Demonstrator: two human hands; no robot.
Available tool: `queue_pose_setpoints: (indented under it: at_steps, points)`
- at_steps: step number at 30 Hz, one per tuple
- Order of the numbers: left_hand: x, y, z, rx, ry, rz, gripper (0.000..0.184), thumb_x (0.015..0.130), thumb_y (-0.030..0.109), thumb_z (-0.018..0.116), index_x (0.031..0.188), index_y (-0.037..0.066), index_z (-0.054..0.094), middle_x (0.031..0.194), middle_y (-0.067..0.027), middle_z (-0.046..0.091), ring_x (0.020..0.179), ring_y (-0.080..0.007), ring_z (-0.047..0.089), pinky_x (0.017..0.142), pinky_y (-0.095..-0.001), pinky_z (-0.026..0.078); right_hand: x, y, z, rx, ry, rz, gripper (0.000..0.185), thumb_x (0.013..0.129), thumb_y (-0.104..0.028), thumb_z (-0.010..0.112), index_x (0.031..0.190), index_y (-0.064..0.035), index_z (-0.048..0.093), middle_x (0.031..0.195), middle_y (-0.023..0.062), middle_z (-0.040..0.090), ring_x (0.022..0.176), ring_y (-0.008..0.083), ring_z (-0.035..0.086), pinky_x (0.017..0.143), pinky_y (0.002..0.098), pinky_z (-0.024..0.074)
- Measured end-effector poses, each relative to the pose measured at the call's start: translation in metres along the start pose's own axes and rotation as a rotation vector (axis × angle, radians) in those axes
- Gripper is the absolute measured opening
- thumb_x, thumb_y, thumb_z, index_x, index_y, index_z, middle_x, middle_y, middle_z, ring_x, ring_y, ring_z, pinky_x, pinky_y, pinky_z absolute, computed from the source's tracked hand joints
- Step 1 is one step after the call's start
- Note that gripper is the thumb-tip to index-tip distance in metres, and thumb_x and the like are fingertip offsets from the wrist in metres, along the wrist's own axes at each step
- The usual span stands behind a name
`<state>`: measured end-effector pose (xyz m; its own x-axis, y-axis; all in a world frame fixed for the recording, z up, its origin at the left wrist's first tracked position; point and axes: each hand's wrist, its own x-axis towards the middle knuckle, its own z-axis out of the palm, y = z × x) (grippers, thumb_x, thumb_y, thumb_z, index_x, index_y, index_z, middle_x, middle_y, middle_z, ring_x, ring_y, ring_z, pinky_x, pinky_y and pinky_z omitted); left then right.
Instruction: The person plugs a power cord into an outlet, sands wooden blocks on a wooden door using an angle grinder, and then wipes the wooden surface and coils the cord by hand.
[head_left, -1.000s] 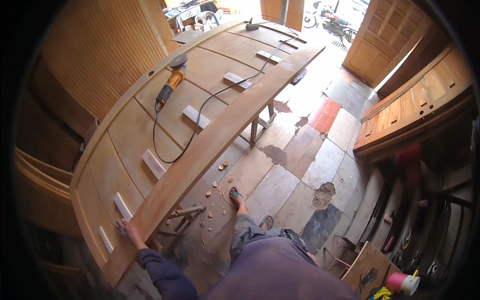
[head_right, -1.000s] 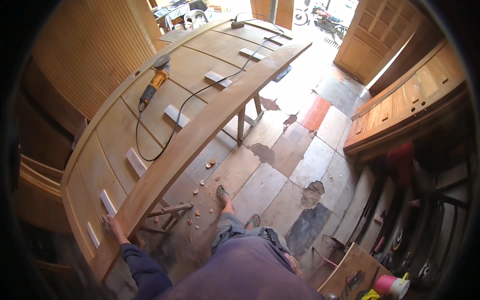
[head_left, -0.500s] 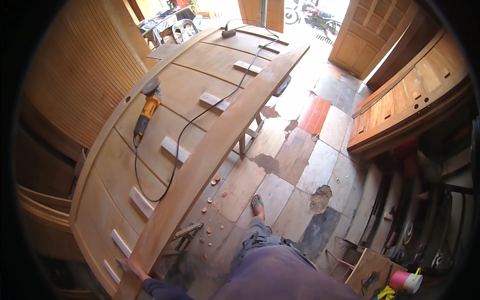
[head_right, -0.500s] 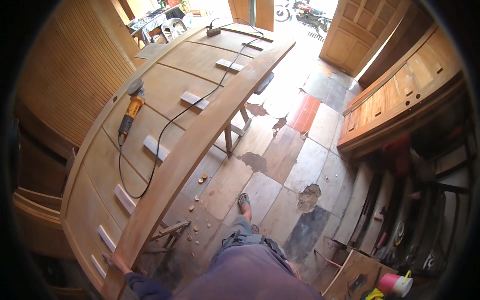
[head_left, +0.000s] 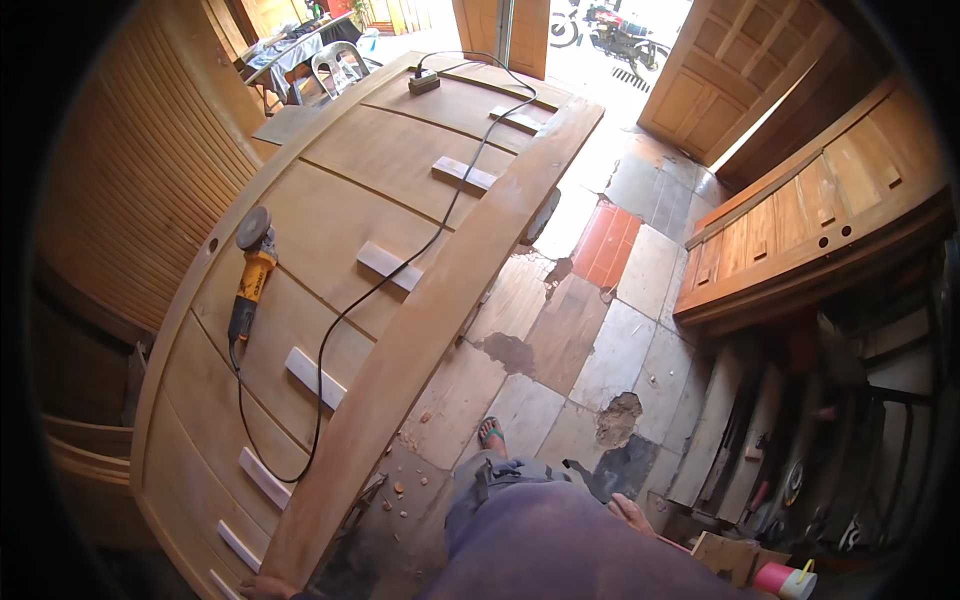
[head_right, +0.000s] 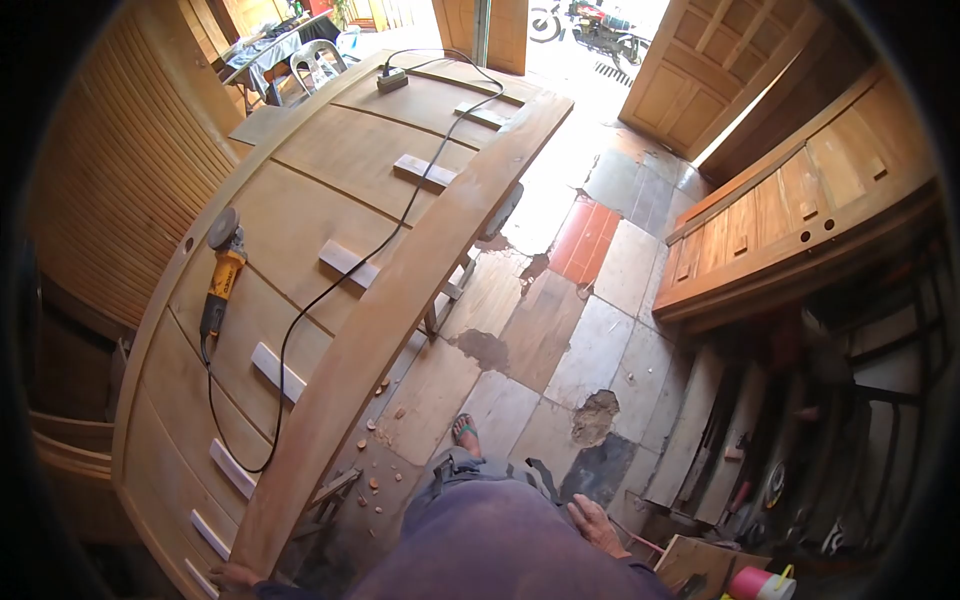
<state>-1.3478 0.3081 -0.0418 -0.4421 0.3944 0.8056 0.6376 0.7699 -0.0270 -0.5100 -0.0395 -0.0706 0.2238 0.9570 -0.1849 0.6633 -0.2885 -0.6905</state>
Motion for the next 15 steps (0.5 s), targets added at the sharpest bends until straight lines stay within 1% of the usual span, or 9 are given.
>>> queue_pose_setpoints:
  at_steps: [1,3,4,6,8,10,11,13,15]
  points:
    - [-0.006,0.024,-0.006,0.004,-0.001,0.005,0.040,0.114,0.019,0.047,0.146,-0.004,0.056,0.144,-0.0270,0.060,0.129,-0.0414,0.062,0.109,-0.0477,0.052,0.005,-0.002,-0.007,-0.063,0.008,0.012,0.081,0.095,-0.036,0.076,0.163,-0.0098,0.041,0.162,0.0256,0.042,0.149,0.0460,0.042,0.119,0.0515,0.0413]
    - [-0.022,0.116,-0.052,-0.540,0.010,0.032,0.044,0.117,0.021,0.041,0.151,-0.005,0.049,0.153,-0.0266,0.053,0.136,-0.0399,0.057,0.116,-0.0449,0.047,0.014,0.003,-0.018,-0.119,0.045,0.112,0.087,0.095,-0.038,0.077,0.166,-0.0096,0.036,0.161,0.0264,0.044,0.149,0.0466,0.042,0.119,0.0516,0.0411]
    - [-0.017,0.176,-0.094,-0.813,-0.193,-0.145,0.048,0.117,0.019,0.038,0.157,-0.006,0.042,0.162,-0.0261,0.047,0.143,-0.0377,0.054,0.120,-0.0425,0.044,0.023,0.004,-0.026,-0.094,0.076,0.192,0.090,0.094,-0.039,0.077,0.167,-0.0090,0.033,0.160,0.0270,0.044,0.148,0.0468,0.043,0.119,0.0517,0.0411]
    - [-0.036,0.307,-0.181,-0.879,-0.073,0.027,0.050,0.118,0.023,0.037,0.159,-0.006,0.041,0.166,-0.0255,0.043,0.147,-0.0372,0.051,0.120,-0.0423,0.043,0.043,0.007,-0.036,-0.074,0.119,0.406,0.097,0.093,-0.041,0.079,0.169,-0.0072,0.028,0.158,0.0287,0.045,0.146,0.0476,0.045,0.118,0.0514,0.0413]
    - [-0.066,0.401,-0.215,-1.194,-0.127,0.256,0.056,0.117,0.027,0.038,0.162,-0.006,0.037,0.169,-0.0255,0.039,0.156,-0.0386,0.039,0.129,-0.0470,0.030,0.068,0.031,-0.031,-0.085,0.143,0.671,0.103,0.093,-0.044,0.080,0.170,-0.0046,0.023,0.158,0.0309,0.045,0.143,0.0487,0.048,0.118,0.0507,0.0416]
    - [-0.095,0.486,-0.264,-1.435,-0.395,0.404,0.061,0.114,0.032,0.038,0.160,-0.009,0.039,0.169,-0.0253,0.038,0.158,-0.0400,0.035,0.131,-0.0512,0.026,0.092,0.072,-0.019,0.011,0.209,0.826,0.106,0.091,-0.044,0.081,0.170,-0.0049,0.022,0.155,0.0321,0.047,0.139,0.0493,0.050,0.116,0.0496,0.0430]
    - [-0.107,0.524,-0.290,-1.495,-0.475,0.469,0.058,0.114,0.029,0.042,0.159,-0.007,0.042,0.167,-0.0247,0.042,0.157,-0.0414,0.037,0.130,-0.0514,0.028,0.103,0.091,-0.015,0.058,0.240,0.901,0.107,0.091,-0.044,0.082,0.170,-0.0051,0.022,0.154,0.0327,0.048,0.138,0.0495,0.052,0.116,0.0491,0.0437]
    - [-0.118,0.599,-0.323,-1.340,-0.541,0.784,0.052,0.112,0.024,0.054,0.156,-0.003,0.049,0.157,-0.0244,0.054,0.151,-0.0432,0.045,0.126,-0.0514,0.035,0.133,0.112,-0.013,0.237,0.321,0.887,0.108,0.090,-0.044,0.082,0.171,-0.0070,0.021,0.152,0.0334,0.050,0.137,0.0491,0.053,0.114,0.0487,0.0450]
    - [-0.135,0.665,-0.348,-1.378,-0.683,0.827,0.053,0.111,0.025,0.056,0.157,-0.002,0.048,0.157,-0.0238,0.054,0.149,-0.0442,0.047,0.125,-0.0511,0.037,0.160,0.125,-0.017,0.289,0.305,0.850,0.108,0.090,-0.044,0.083,0.171,-0.0086,0.021,0.151,0.0336,0.051,0.136,0.0483,0.054,0.113,0.0486,0.0460]
